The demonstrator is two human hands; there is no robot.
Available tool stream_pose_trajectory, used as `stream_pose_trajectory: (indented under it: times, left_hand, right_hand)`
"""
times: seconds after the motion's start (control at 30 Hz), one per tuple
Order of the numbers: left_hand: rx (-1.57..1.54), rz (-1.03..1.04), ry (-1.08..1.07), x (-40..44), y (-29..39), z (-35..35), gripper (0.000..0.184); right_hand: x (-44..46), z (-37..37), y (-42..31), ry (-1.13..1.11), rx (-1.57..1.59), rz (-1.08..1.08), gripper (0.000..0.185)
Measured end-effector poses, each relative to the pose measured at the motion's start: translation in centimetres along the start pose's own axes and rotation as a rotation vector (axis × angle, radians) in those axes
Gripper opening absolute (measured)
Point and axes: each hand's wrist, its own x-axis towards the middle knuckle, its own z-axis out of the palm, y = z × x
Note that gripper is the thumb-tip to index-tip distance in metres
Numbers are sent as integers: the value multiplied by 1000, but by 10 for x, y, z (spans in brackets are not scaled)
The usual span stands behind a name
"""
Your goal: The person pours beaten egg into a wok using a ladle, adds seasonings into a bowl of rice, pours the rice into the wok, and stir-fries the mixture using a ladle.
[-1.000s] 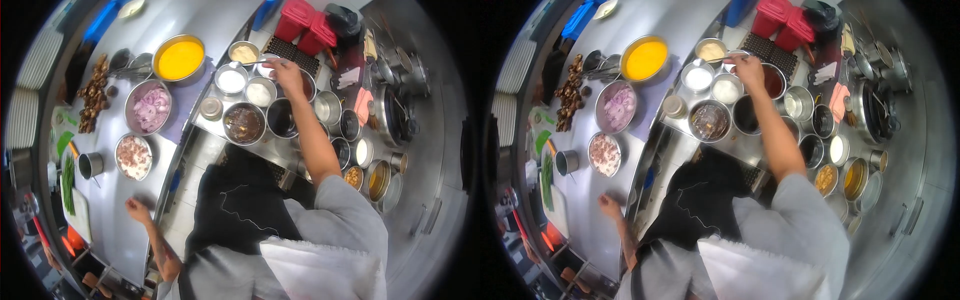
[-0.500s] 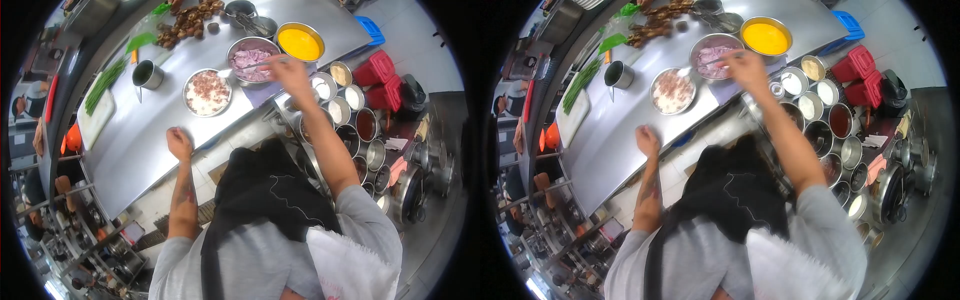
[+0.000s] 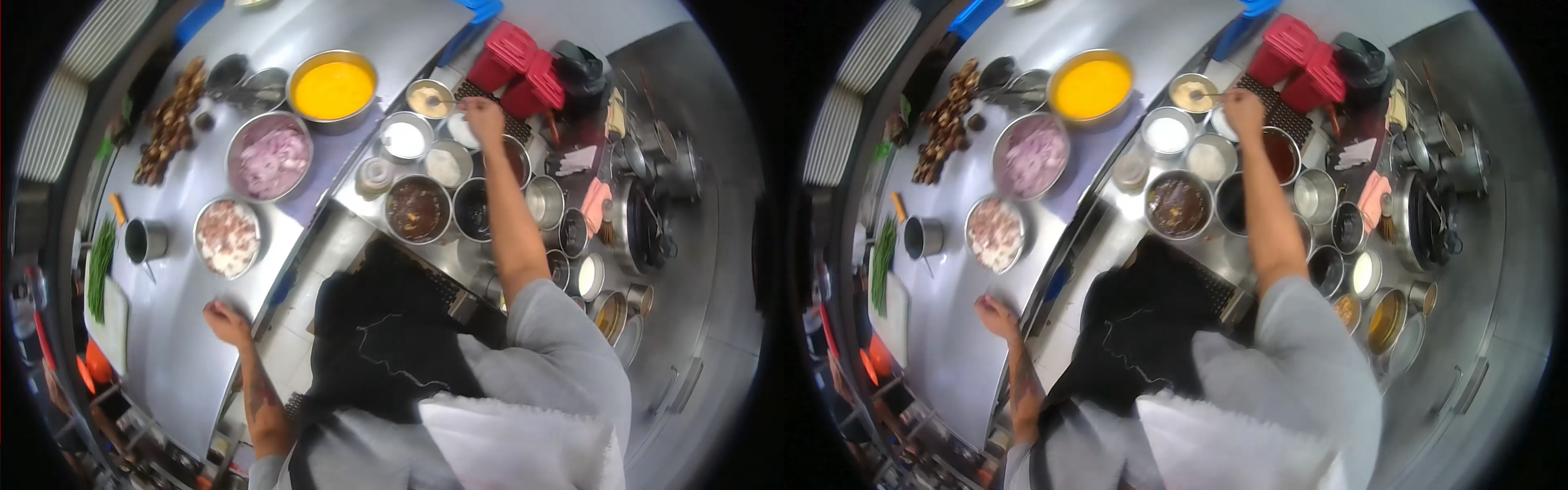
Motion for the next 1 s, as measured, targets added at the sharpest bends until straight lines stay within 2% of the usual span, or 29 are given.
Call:
stream_pose_trajectory:
  times: [0.03, 0.2, 0.27, 0.33, 0.37, 0.43, 0.57, 0.67, 0.73, 0.87, 1.0]
  left_hand:
    - [35, 26, -13, -1, 16, -4, 32]
    - [56, 63, -5, 0, 9, 7, 35]
    - [124, 40, -73, 2, 11, 5, 43]
    - [135, 15, -81, 1, 13, 5, 43]
    - [146, -11, -89, 0, 16, 4, 43]
    - [135, 30, -55, 0, 14, 6, 41]
    - [123, 109, 18, 0, 6, 8, 38]
    - [134, -12, 15, -1, 7, 7, 37]
    - [80, 38, 39, -1, -3, 8, 36]
    - [46, 2, 67, 2, -9, 4, 34]
    - [39, 3, 86, 3, -1, -4, 20]
  right_hand:
    - [-4, 17, 10, 30, -37, -50, 30]
    - [-3, 50, 2, 18, 10, 70, 29]
    - [1, 54, 10, 19, 52, 74, 30]
    - [6, 47, 13, -113, 236, 269, 29]
    - [5, 40, 12, -115, 234, 269, 29]
    - [5, 23, 12, -131, 543, 470, 28]
    - [5, -12, 0, -109, 648, 498, 29]
    - [-2, -40, -34, -130, 733, 355, 28]
    - [-12, -53, -78, -196, 774, 250, 28]
    - [-55, -44, -183, -484, 964, 210, 30]
    - [-110, 15, -249, -805, 986, 247, 30]
